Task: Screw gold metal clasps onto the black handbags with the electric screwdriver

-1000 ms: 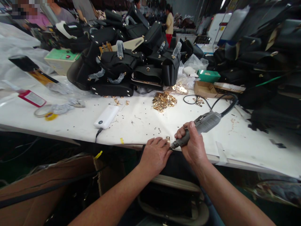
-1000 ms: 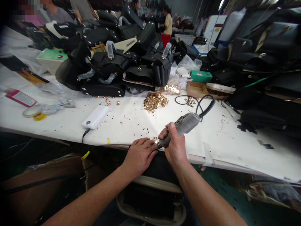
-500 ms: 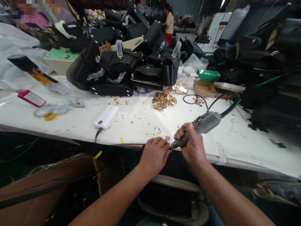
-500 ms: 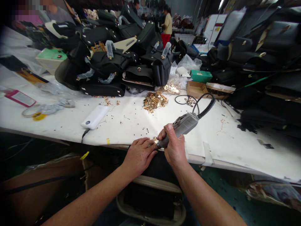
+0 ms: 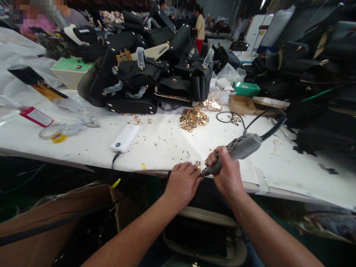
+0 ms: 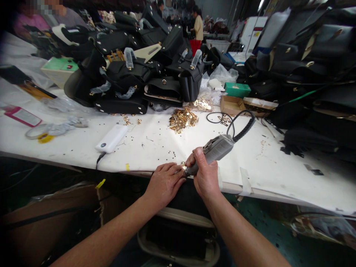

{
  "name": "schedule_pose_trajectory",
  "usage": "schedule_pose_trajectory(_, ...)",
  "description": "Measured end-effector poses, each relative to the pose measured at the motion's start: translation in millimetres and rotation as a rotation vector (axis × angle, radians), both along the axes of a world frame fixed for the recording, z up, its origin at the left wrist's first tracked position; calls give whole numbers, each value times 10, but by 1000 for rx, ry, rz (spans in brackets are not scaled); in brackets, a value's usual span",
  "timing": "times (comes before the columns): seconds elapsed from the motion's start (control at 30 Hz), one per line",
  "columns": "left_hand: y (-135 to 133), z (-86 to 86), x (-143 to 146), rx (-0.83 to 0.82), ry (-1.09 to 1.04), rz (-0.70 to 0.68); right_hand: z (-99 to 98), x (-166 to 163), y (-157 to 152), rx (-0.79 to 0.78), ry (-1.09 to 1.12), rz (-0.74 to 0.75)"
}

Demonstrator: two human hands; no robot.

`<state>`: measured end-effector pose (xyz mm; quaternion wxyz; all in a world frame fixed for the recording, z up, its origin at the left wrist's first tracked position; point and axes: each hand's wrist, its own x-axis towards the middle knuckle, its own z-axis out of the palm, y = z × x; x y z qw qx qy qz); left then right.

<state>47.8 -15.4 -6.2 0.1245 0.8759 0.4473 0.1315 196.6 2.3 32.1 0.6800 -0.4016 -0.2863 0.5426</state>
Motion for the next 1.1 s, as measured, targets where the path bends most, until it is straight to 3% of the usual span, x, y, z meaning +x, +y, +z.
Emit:
schedule_pose_trajectory(0.93,13,-38,-16,-11,-7,2,-45,16,9,6,46,-1)
schedule_pose_trajectory(1.1,14,-22,-12,-19,-12,3,-2,88,84,51,-25,-61)
